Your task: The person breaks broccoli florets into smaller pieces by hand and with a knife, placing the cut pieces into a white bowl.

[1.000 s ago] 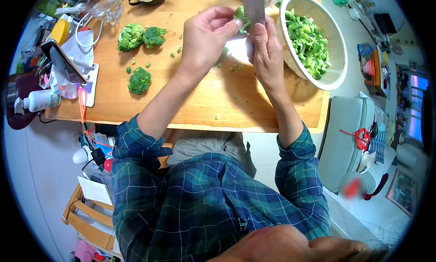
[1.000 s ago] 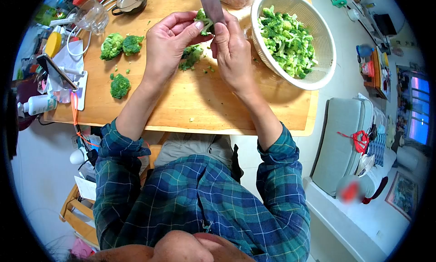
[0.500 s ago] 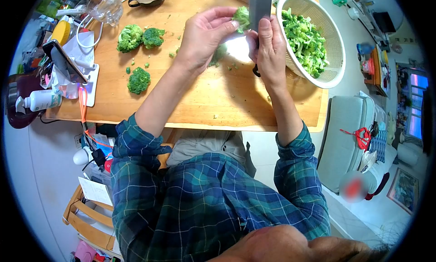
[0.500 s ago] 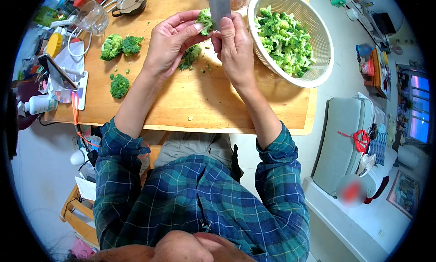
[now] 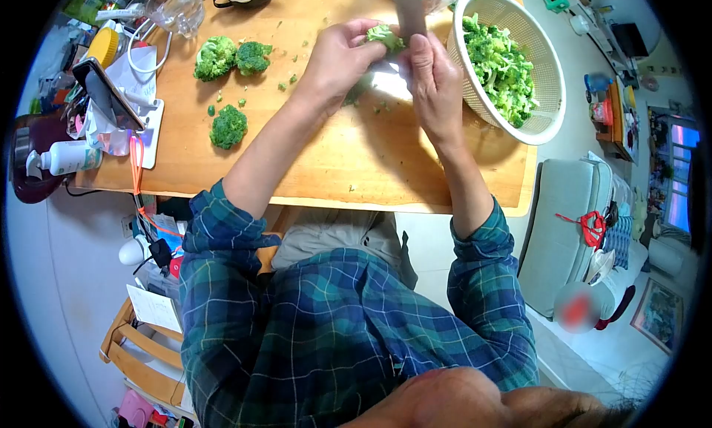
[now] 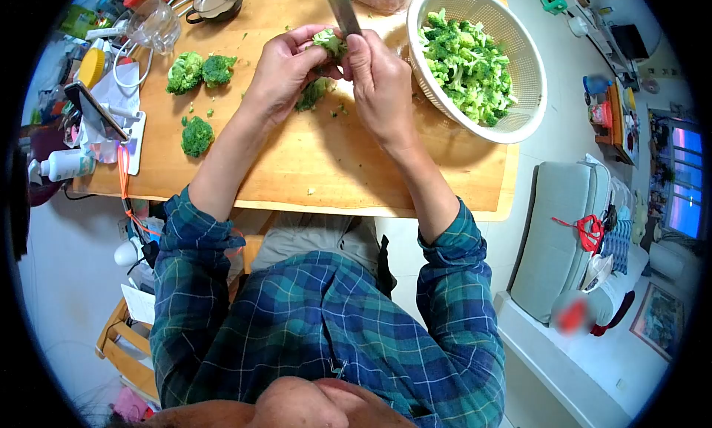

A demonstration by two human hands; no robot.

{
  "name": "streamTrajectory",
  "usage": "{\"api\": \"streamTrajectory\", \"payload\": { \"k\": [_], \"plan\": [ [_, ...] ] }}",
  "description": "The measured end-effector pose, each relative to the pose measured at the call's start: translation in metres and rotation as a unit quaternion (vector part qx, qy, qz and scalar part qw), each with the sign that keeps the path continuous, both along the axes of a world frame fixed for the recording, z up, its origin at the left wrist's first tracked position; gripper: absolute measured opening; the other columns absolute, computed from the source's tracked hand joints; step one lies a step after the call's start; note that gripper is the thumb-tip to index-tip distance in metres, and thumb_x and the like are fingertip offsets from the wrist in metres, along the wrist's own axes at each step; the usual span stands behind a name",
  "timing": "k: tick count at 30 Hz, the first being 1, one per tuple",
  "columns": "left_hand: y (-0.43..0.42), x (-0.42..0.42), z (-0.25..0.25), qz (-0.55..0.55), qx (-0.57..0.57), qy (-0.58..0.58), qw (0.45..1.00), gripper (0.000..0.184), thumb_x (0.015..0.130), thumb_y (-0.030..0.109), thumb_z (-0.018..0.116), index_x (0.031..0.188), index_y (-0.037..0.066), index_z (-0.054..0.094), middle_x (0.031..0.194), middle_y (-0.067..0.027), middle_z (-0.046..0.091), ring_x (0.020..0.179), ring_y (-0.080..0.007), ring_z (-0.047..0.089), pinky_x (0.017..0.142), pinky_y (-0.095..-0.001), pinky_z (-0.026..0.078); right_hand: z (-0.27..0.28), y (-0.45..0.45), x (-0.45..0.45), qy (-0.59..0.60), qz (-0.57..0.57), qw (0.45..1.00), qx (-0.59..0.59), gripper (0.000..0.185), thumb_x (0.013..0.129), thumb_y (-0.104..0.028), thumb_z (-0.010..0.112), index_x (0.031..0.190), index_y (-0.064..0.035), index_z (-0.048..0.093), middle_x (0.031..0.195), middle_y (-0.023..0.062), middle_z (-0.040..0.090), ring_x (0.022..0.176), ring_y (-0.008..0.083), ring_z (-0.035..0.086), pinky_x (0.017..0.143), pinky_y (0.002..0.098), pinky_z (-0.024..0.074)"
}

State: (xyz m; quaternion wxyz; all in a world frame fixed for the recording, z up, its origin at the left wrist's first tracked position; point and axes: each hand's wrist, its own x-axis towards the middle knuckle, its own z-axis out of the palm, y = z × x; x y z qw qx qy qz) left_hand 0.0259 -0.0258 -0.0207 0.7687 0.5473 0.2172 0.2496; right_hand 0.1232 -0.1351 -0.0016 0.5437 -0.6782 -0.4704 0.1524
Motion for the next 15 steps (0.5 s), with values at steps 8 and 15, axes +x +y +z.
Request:
{"api": "streamTrajectory", "payload": {
  "k": [8,15],
  "plan": [
    [0.007,-0.007,0.013,-0.096,-0.051,-0.030,0.994,0.032,0.092,0.013,0.051,0.117,-0.007,0.051,0.091,-0.0102,0.062,0.067,-0.0100,0.058,0.060,-0.0209,0.050,0.003,0.001,0.011,0.144,0.007,0.989,0.023,0.043,0.100,-0.036,0.039,0.106,0.0002,0.061,0.063,-0.0007,0.056,0.048,0.0015,0.040,0.043,0.0184,0.0318],
    [0.002,0.000,0.008,0.032,-0.072,-0.072,0.994,0.026,0.096,0.014,0.049,0.113,-0.004,0.053,0.088,-0.0090,0.061,0.067,-0.0101,0.055,0.060,-0.0208,0.047,0.003,-0.002,0.003,0.162,0.037,0.986,0.012,0.044,0.100,-0.036,0.038,0.112,0.0004,0.060,0.063,0.0003,0.059,0.046,0.0014,0.039,0.042,0.0189,0.0322]
  ]
}}
